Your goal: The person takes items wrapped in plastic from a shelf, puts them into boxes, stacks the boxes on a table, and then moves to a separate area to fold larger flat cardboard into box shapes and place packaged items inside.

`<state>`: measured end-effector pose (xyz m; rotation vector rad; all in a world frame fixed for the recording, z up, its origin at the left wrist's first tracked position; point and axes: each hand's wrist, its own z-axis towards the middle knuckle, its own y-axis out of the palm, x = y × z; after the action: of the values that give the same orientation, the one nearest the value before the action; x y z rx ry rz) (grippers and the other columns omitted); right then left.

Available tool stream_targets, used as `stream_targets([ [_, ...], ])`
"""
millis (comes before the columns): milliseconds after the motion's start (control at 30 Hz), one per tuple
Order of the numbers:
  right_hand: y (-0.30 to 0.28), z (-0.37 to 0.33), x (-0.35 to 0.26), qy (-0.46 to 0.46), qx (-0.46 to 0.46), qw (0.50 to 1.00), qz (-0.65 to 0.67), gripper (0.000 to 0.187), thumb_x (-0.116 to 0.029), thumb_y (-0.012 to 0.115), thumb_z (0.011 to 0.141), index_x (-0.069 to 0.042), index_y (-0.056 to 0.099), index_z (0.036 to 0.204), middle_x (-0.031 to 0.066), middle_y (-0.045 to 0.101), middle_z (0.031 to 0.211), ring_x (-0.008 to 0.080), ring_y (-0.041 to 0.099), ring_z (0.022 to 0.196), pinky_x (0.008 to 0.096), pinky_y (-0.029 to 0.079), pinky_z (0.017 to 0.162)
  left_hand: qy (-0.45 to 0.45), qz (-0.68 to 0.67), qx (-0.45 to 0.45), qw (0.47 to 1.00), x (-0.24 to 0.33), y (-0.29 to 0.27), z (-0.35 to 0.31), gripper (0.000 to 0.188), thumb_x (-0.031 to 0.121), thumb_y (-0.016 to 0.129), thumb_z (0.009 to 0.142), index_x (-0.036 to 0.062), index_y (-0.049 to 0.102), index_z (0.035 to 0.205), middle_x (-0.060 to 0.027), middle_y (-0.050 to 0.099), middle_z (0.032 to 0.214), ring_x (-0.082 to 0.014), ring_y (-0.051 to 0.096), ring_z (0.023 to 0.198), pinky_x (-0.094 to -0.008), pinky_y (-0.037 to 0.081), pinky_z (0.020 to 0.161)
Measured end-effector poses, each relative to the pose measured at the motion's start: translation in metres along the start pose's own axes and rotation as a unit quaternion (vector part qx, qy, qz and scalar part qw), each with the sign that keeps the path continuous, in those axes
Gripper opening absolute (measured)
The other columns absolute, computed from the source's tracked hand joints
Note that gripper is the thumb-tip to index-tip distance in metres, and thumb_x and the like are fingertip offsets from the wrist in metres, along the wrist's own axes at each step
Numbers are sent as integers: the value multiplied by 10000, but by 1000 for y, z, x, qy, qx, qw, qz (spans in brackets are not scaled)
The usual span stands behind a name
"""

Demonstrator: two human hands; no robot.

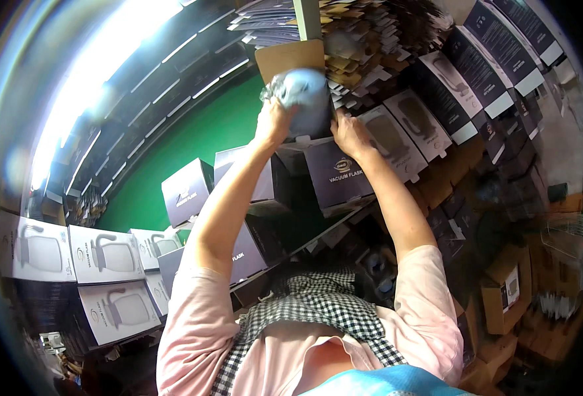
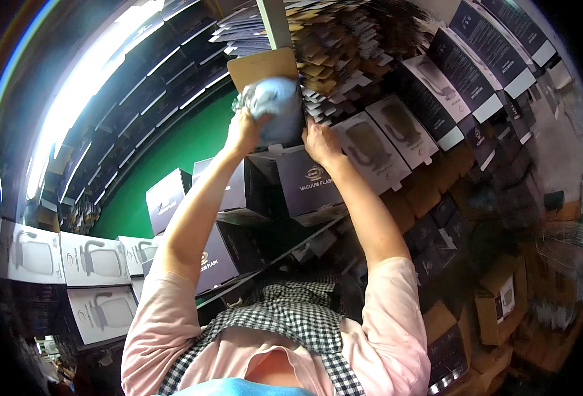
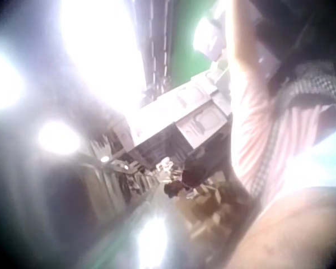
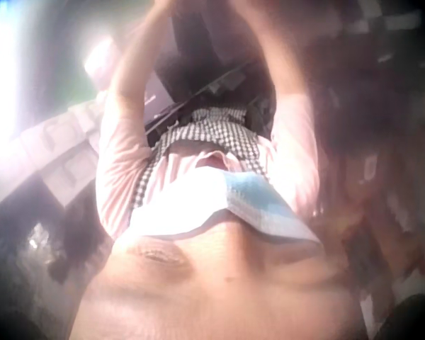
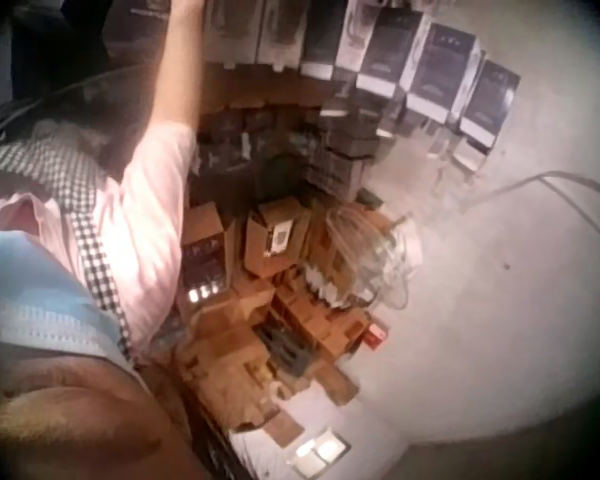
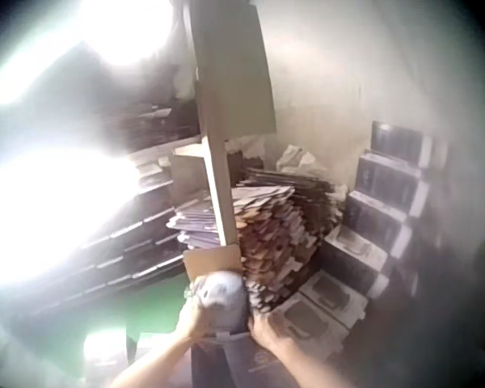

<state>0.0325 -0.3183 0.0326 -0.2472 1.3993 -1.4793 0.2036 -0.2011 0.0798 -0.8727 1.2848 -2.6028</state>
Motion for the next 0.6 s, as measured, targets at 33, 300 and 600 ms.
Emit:
stream_targets([
  [33,3,2,-2,-21,4,1000,10,248,-144,529,900,42,517,1065,276,655,803,444,653,780,513,526,702,13,37,-74,996,-10,-6,3,309,236,712,819,-58,641,884,-253,662,796,-408,673,849,-443,541,755],
  [300,3,6,0,13,-51,998,21,303,-184,575,913,18,518,1131,270,662,881,440,647,850,501,525,725,-33,-228,-44,972,21,-36,18,296,7,693,757,51,643,1046,-145,659,962,-271,681,866,-332,539,751],
  [600,10,46,-15,-200,-78,973,80,405,-320,713,842,-1,652,1085,168,638,1148,317,630,1031,388,503,916,108,15,-30,994,-30,9,-31,312,171,665,839,-29,617,1073,-236,562,1023,-380,535,972,-413,476,837],
])
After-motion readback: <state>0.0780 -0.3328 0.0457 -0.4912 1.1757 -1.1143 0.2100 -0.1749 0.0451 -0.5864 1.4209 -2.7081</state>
